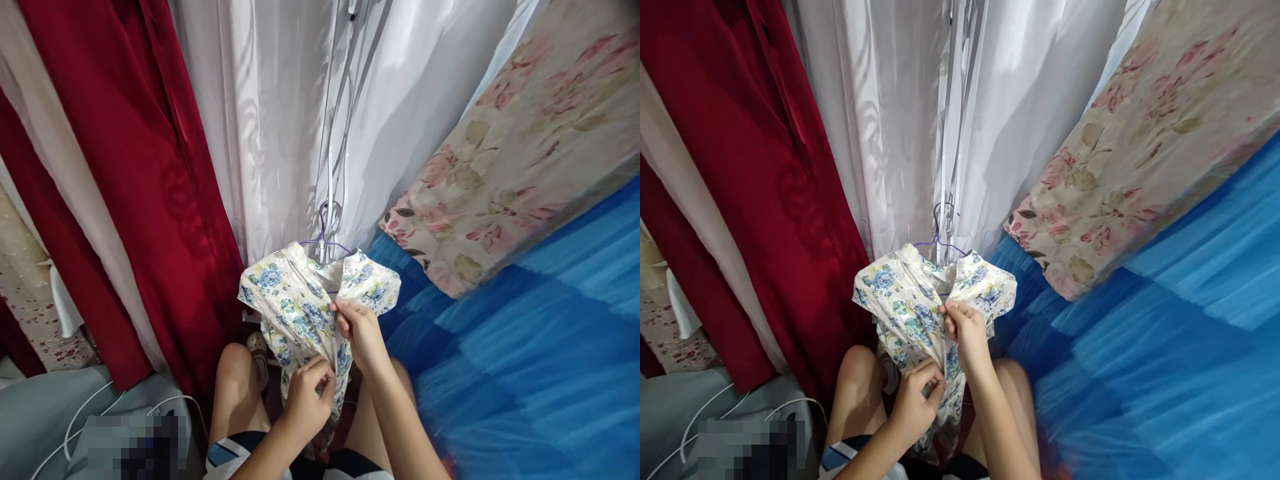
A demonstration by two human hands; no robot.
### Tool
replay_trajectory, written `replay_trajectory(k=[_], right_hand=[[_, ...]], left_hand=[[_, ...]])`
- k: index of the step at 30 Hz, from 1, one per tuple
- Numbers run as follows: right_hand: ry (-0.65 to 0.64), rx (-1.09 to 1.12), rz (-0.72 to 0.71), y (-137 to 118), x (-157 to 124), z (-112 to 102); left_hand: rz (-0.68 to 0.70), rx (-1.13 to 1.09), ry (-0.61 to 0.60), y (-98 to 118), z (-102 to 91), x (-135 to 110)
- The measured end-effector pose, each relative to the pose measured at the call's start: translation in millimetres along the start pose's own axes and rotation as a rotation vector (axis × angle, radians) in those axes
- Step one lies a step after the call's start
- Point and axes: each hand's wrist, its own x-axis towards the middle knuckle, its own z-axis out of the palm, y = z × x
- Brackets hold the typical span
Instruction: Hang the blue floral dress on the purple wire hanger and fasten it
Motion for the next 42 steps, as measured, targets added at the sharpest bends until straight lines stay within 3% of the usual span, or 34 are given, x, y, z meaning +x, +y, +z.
replay_trajectory(k=[7, 18, 22, 27, 34, 42], right_hand=[[-0.044, 0.008, -0.074, -33, 47, 14], [-0.232, -0.104, -0.167, -72, 83, 1], [-0.216, -0.196, -0.230, -62, 69, -3], [-0.146, -0.137, -0.210, -34, 38, -4], [-0.098, -0.133, -0.406, -21, 29, 2], [-0.111, -0.078, -0.405, -14, 26, -1]], left_hand=[[0.016, 0.058, -0.081, -15, -2.6, 8], [0.038, 0.115, -0.014, -36, 25.0, -7], [-0.045, 0.108, 0.074, -47, 32.5, -13], [-0.025, 0.079, 0.103, -50, 43.3, -29], [-0.014, 0.048, 0.042, -33, 39.8, -35], [-0.061, -0.005, 0.059, -15, 39.7, -45]])
